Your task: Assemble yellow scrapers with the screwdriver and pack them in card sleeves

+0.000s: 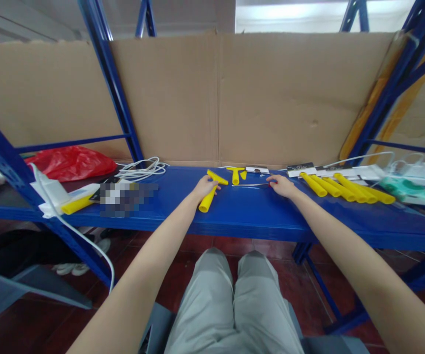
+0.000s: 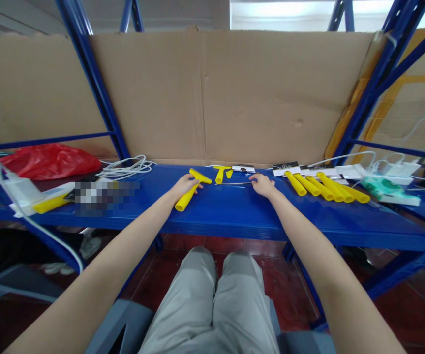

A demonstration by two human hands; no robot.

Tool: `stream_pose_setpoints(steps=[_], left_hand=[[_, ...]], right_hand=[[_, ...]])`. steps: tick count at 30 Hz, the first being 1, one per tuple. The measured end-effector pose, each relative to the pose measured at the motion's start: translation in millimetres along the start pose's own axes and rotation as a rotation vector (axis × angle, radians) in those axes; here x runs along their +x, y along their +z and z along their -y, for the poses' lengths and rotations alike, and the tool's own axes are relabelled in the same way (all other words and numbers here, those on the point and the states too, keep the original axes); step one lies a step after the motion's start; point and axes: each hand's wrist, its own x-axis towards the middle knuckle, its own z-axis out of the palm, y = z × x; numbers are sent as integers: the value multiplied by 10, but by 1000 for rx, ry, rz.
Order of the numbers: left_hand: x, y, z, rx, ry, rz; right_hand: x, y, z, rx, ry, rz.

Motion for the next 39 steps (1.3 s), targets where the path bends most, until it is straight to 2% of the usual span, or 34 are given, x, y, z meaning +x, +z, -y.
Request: stream_pose_setpoints(steps=[5,8,13,16,24,39], left_hand=[[-18,2,-29,-18,-19,16],[-19,5,-29,-21,-39,21],[28,25,26,-73,-29,18],[68,30,60,-86,-31,25],[87,42,74,-74,-37,44],[-21,35,-22,-47,-59,40]], right_hand=[[223,24,72,-39,134,22],[452,51,16,-81,135,42],[789,132,-140,-84,30,128],[881,201,-155,-130,64,141],[972,270,-120,-146,44,167],[819,168,32,-220,51,100]])
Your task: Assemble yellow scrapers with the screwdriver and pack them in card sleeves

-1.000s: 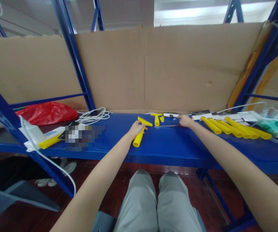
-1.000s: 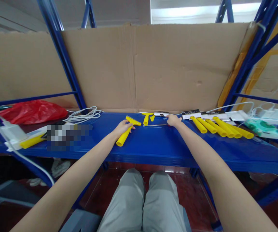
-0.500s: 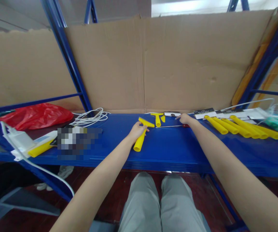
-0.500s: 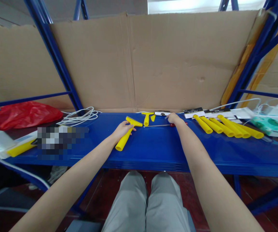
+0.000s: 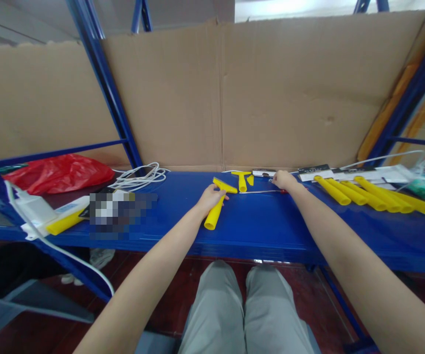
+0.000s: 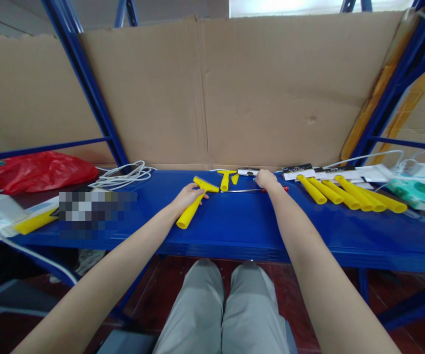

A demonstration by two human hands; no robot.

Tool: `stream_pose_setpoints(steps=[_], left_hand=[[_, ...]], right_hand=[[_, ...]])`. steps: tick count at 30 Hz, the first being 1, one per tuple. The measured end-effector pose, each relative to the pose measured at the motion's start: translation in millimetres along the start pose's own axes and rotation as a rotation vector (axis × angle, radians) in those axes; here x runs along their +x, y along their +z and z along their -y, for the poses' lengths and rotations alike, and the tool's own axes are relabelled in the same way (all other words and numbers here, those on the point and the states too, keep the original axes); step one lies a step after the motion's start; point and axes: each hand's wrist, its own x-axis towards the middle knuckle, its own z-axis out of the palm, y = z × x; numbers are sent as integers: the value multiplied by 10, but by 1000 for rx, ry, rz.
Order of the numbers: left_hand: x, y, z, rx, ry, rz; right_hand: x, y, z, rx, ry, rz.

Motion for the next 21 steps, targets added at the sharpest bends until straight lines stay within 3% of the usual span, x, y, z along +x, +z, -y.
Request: stream_pose_setpoints(steps=[21], left_hand=[[-33,-9,1,11,13,8]], right_hand=[[-90,-46,-191,81,36,59]])
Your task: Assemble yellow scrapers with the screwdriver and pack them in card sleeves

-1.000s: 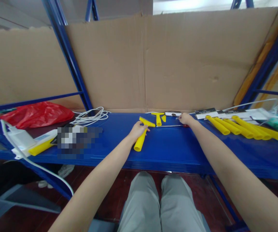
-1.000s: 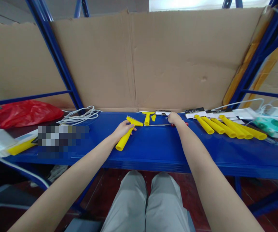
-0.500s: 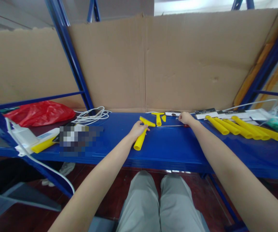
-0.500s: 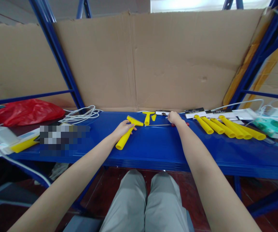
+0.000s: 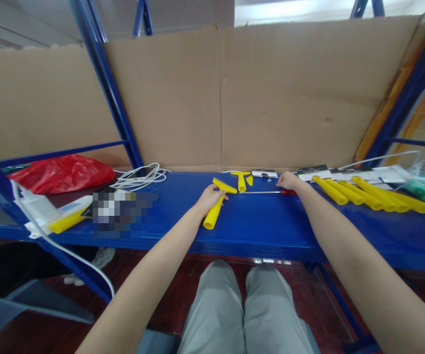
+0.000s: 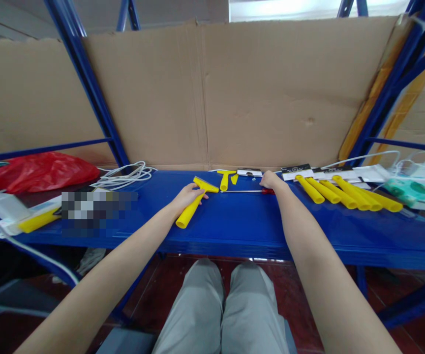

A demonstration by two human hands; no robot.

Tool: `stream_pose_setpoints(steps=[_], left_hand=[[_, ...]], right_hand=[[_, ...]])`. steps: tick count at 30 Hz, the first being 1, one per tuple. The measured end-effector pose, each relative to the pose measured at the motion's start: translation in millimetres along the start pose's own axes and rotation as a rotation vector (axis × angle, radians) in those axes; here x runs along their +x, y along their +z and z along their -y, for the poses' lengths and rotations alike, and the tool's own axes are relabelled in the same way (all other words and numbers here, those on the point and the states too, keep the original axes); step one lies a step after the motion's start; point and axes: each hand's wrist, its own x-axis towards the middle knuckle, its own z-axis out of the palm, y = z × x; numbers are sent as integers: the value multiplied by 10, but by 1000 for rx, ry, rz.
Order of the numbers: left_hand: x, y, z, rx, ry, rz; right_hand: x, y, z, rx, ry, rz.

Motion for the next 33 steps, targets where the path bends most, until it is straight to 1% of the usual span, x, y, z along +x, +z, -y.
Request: stream_pose_setpoints(steps=[7,14,19,27,33], left_hand=[[-10,0,-20,-12,-7,-4],[-37,2,-38,-15,-8,-9],[-49,-9,-31,-7,3,-6],[-151,-3,-129,-27,-9,-32],[-159,1,-131,-36,-15,-32]], right_hand=[[-48,-22,36,-62,-10,62],[-93,-18,52,-87,-53,16],[-157,-32,55,-53,-49,16],[-229,-65,126,-8,-36,-10],[-268,-79,155,7,-46,-11]])
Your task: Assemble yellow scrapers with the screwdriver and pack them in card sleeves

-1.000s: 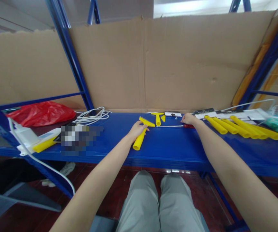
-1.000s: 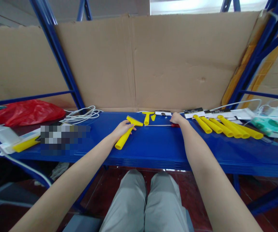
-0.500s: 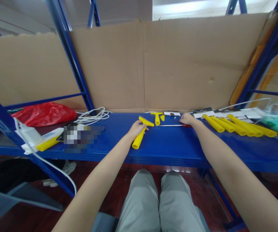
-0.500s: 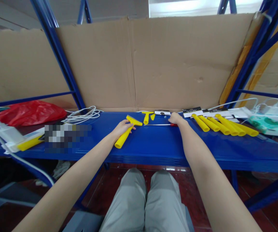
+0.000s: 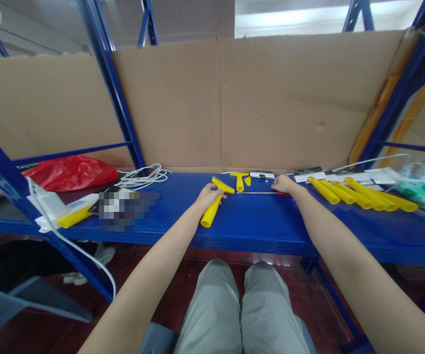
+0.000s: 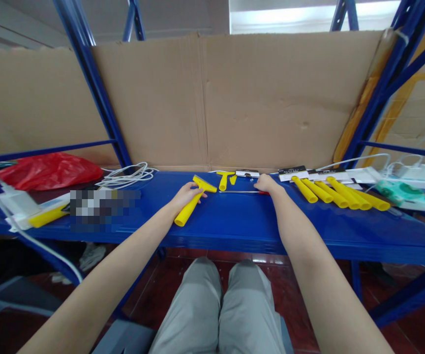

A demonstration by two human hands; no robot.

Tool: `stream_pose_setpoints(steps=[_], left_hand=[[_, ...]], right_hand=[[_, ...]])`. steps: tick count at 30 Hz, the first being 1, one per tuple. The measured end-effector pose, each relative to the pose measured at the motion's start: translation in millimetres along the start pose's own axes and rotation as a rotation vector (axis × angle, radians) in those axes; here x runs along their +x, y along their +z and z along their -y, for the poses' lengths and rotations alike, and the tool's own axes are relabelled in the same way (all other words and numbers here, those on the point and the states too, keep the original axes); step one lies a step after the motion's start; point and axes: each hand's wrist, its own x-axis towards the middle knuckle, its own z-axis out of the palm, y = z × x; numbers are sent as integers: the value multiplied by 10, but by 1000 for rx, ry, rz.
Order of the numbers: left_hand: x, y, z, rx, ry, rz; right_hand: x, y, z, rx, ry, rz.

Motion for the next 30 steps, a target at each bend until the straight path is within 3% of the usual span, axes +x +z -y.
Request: stream_pose_setpoints(steps=[13,18,23,30], left_hand=[[20,-3,17,-30,-1,-3],[55,-30,42,-76,7,22],[60,-28,39,-277,9,73],[16,104,23,-325,-33,184]], right_hand=[[9,26,-5,115,26,-81],[35,40,-21,202,-2,-166],[14,49,81,481,-81,-273],[-139,94,554,990,-357,-279]])
